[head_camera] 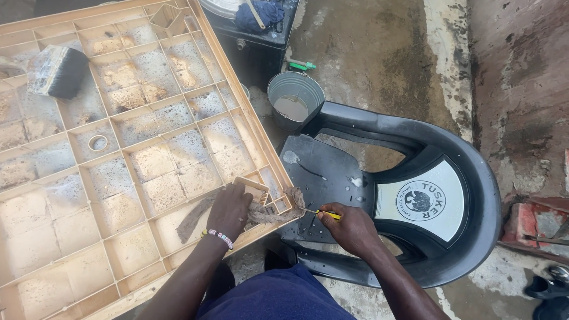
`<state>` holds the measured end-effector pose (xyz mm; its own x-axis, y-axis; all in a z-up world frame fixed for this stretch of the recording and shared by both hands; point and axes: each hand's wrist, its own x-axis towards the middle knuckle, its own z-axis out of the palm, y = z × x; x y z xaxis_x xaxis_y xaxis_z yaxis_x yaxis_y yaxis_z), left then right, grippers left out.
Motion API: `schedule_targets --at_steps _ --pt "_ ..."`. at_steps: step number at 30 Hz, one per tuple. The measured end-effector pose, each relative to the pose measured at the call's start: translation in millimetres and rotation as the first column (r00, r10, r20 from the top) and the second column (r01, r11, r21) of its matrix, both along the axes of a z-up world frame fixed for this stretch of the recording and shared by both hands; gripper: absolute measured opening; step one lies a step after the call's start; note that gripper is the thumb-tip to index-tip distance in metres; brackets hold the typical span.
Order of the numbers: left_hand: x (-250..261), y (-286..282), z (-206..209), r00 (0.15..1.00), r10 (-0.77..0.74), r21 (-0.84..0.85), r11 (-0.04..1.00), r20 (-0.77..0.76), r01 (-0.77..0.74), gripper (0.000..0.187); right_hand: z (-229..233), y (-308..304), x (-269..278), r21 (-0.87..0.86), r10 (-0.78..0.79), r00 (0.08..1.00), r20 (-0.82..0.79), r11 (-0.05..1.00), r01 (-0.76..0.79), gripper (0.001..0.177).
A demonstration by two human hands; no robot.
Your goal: The person cleans a large, beige plastic tray with a grid pattern using a small brush and a cloth. They scrub the compartments and wipe away debris, occasionally dipping the brush into a nearby metal can. The person also uses a larger brush to sweep the tray surface.
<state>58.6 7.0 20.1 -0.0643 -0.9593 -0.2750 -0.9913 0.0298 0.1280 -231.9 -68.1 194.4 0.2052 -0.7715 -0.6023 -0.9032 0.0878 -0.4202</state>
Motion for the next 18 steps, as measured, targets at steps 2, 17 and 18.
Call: schedule_targets --at_steps 2,17,18 --pt "7.7 3.6 -22.1 0.999 -0.034 -0.035 0.999 -0.005 0.034 0.016 1.1 2.8 0.0 -0.005 -0.003 1.0 0.009 1.0 0.004 0.042" --pt "-93.1 41.0 4.0 0.477 0.236 0.097 0.95 -0.847 -0.298 0.038 -15.2 18.0 3.3 -0.048 0.019 0.98 -0.197 0.998 -0.029 0.045" --pt "-90.5 41.1 1.1 0.551 0.139 -0.022 0.961 -0.823 -0.276 0.046 -20.0 16.3 3.8 -0.081 0.051 0.971 -0.233 0.994 -0.072 0.046"
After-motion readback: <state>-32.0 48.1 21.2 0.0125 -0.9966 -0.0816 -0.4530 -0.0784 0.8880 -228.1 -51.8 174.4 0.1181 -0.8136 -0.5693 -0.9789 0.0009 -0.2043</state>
